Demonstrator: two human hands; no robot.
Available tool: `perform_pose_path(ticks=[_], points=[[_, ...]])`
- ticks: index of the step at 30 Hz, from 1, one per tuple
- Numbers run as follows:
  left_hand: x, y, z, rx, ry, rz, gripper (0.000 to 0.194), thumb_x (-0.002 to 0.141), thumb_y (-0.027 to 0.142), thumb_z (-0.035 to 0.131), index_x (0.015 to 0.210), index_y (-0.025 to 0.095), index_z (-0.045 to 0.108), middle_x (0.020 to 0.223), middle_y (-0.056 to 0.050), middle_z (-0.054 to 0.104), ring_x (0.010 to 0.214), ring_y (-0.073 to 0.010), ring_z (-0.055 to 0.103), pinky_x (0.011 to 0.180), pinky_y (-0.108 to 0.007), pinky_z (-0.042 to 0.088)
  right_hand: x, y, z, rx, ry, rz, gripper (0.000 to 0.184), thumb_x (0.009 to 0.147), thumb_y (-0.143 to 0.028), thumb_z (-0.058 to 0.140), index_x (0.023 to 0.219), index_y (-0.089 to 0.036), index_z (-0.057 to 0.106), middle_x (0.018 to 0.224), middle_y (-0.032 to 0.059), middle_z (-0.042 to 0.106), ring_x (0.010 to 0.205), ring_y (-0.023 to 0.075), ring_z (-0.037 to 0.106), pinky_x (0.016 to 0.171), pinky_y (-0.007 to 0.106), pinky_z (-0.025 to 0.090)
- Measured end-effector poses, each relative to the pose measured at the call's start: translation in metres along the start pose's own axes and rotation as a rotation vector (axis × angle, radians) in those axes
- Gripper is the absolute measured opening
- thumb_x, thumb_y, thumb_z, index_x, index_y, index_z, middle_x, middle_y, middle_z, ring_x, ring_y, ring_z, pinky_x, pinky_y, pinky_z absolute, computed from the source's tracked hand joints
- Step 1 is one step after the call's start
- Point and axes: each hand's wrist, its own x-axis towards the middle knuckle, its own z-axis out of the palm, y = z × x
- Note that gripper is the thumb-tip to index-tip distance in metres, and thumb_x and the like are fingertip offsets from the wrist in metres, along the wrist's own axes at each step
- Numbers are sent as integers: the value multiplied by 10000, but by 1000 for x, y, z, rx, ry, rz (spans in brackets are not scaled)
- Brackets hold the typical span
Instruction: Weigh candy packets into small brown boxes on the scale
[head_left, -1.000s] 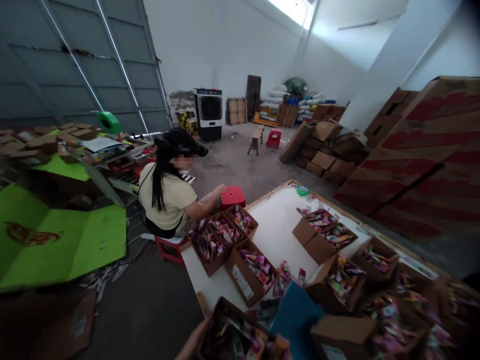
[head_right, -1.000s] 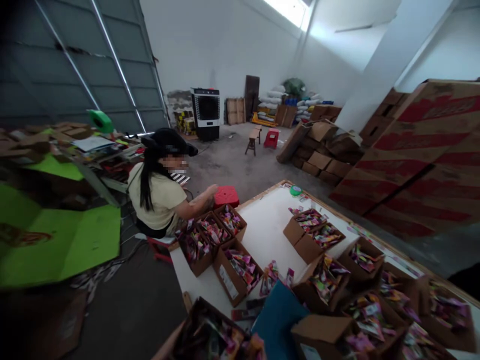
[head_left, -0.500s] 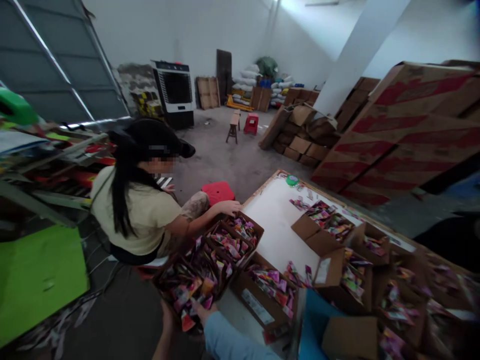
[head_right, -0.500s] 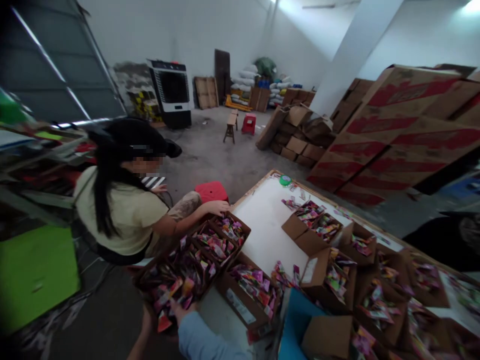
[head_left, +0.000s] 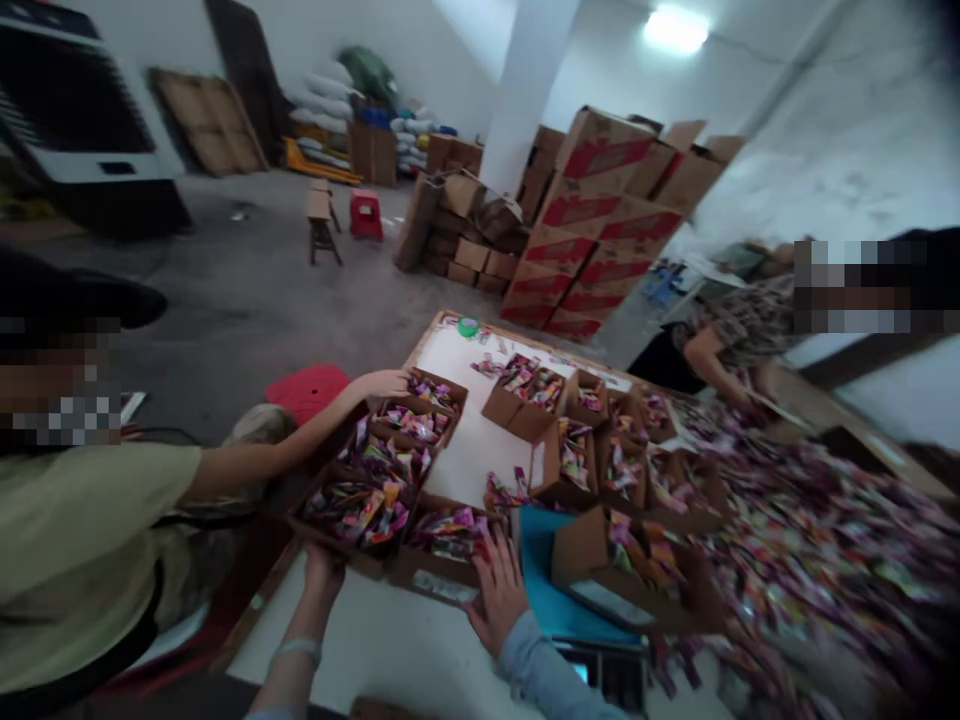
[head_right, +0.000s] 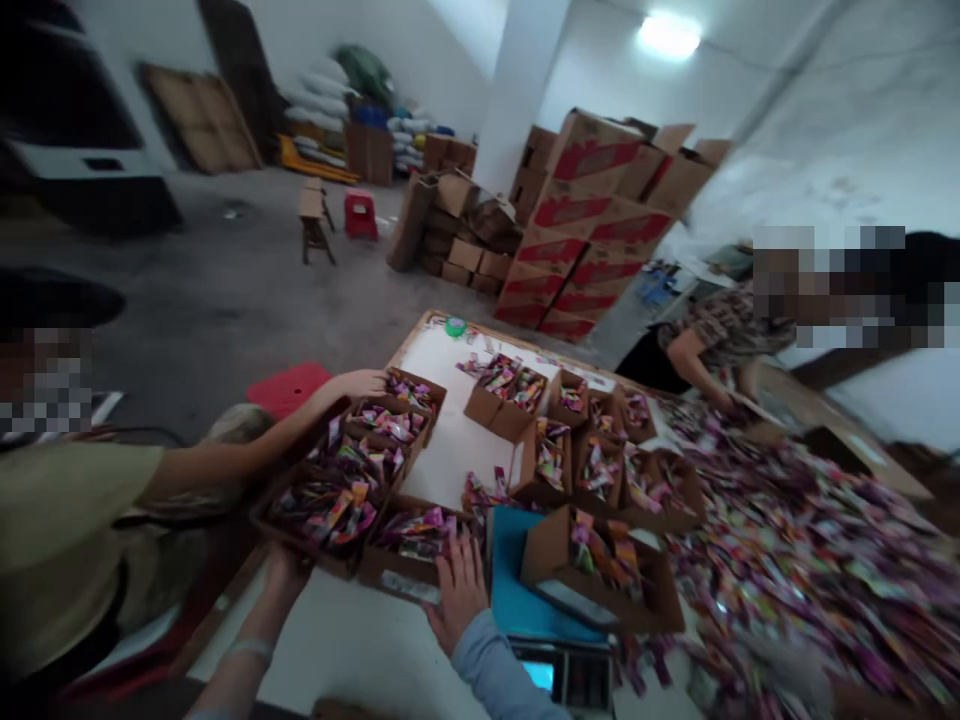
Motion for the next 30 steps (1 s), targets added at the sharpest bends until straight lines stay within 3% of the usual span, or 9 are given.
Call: perform_pose_path(ticks=[3, 6, 9, 11, 14, 19, 23, 27, 30], points=[[-5, 5, -3, 49, 34, -146, 195, 843, 385, 383, 846, 213, 475, 956, -80, 566, 1111, -277, 525, 865, -460, 468, -40, -14, -8, 18, 68, -119, 415, 732, -288, 551, 1127, -159, 547, 1443, 171, 340, 1345, 358, 236, 1013, 582, 321], [-22, -7, -26, 108, 76, -219, 226, 863, 407, 335, 918, 221, 452, 1092, -114, 515, 1184, -279, 479, 923, -505, 421, -94, -11, -19, 12, 132, -184, 304, 709, -211, 499, 1001, -183, 579, 1331, 143, 502, 1261, 305, 408, 947, 494, 432], [-49, -36, -55, 189, 93, -291, 253, 846, 448, 348, 936, 235, 452, 1033, -85, 522, 1162, -271, 501, 931, -495, 426, -147, 9, -38, -21, 198, -150, 271, 694, -128, 462, 918, -213, 589, 1080, 92, 668, 1027, 247, 598, 808, 396, 523], [-75, -60, -69, 227, 83, -325, 216, 830, 438, 383, 883, 240, 452, 933, -53, 528, 1151, -256, 512, 945, -467, 425, -174, 29, -57, -43, 226, -77, 299, 703, -87, 447, 931, -218, 589, 947, 73, 693, 892, 222, 637, 739, 365, 539], [-121, -100, -71, 261, 49, -336, 149, 824, 388, 411, 810, 242, 438, 828, -31, 523, 1160, -253, 514, 978, -450, 395, -198, 67, -89, -52, 323, 47, 304, 723, -83, 446, 968, -198, 586, 852, 82, 674, 782, 206, 636, 673, 336, 544], [-197, -151, -38, 363, -66, -300, 156, 826, 365, 419, 871, 226, 473, 882, -68, 579, 1064, -256, 585, 910, -430, 452, -211, 131, -128, -123, 505, 86, 252, 758, -117, 469, 949, -206, 607, 773, 60, 664, 722, 201, 623, 655, 342, 533], [-240, -162, 7, 409, -173, -120, 171, 822, 306, 438, 943, 202, 501, 909, -74, 595, 856, -201, 646, 787, -367, 516, -215, 168, -140, -50, 565, 119, 223, 775, -155, 469, 927, -210, 622, 780, 59, 667, 731, 194, 617, 658, 337, 527], [-268, -156, 49, 363, -235, 60, 223, 802, 279, 469, 997, 185, 522, 914, -67, 616, 754, -166, 649, 703, -312, 531, -228, 210, -120, 79, 622, 279, 205, 790, -219, 442, 886, -201, 622, 788, 77, 678, 751, 212, 636, 684, 363, 536], [-282, -152, 64, 315, -244, 151, 263, 788, 297, 487, 1021, 183, 532, 961, -77, 630, 777, -167, 648, 704, -299, 532, -244, 251, -84, 180, 420, 500, 244, 764, -270, 430, 868, -183, 633, 771, 99, 684, 726, 233, 652, 659, 371, 544]])
